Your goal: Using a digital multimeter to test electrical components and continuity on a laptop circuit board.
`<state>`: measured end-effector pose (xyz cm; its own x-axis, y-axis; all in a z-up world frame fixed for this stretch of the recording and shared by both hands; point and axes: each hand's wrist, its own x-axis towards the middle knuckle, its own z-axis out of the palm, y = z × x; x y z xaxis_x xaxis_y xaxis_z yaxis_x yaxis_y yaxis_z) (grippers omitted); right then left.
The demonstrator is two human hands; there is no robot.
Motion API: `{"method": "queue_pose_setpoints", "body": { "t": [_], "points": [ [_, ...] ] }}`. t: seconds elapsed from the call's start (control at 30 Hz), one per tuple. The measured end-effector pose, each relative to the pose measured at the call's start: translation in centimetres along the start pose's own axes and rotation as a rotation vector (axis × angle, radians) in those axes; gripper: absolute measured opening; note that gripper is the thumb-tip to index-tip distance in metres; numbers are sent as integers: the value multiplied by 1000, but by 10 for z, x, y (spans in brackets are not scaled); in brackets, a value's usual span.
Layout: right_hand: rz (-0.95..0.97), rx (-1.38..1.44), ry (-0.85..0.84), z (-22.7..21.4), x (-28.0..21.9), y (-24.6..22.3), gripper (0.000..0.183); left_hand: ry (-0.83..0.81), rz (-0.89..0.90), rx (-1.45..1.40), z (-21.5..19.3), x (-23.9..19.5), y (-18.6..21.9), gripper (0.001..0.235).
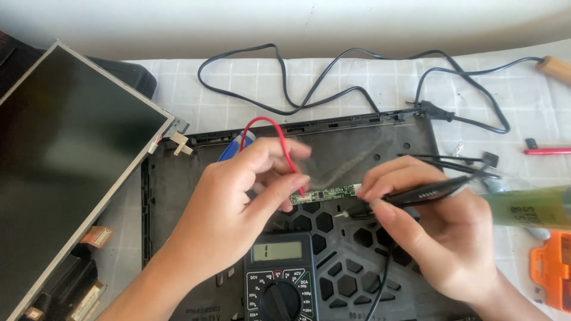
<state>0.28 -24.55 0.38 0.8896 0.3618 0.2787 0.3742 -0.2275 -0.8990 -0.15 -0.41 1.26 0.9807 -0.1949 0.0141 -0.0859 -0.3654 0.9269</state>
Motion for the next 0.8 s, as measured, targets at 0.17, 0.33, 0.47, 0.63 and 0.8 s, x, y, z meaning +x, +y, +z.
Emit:
{"method": "queue_pose_setpoints", "body": {
  "t": [0.17,0.33,0.47,0.63,0.8],
  "points": [
    [168,193,-154,-3,3,-24,14,22,146,137,5,-4,2,27],
    [374,329,-199,6,11,-39,23,-28,237,288,5,-10,13,20],
    [433,76,-104,8,30,-64,27,-82,425,417,-4,-9,22,31],
    [823,-127,28,10,43,-92,30,-335,202,218,-24,-19,49,74],
    [345,-296,-153,2,26,-77,21,-217,-170,-153,-12,-13,64,41]
  ]
}}
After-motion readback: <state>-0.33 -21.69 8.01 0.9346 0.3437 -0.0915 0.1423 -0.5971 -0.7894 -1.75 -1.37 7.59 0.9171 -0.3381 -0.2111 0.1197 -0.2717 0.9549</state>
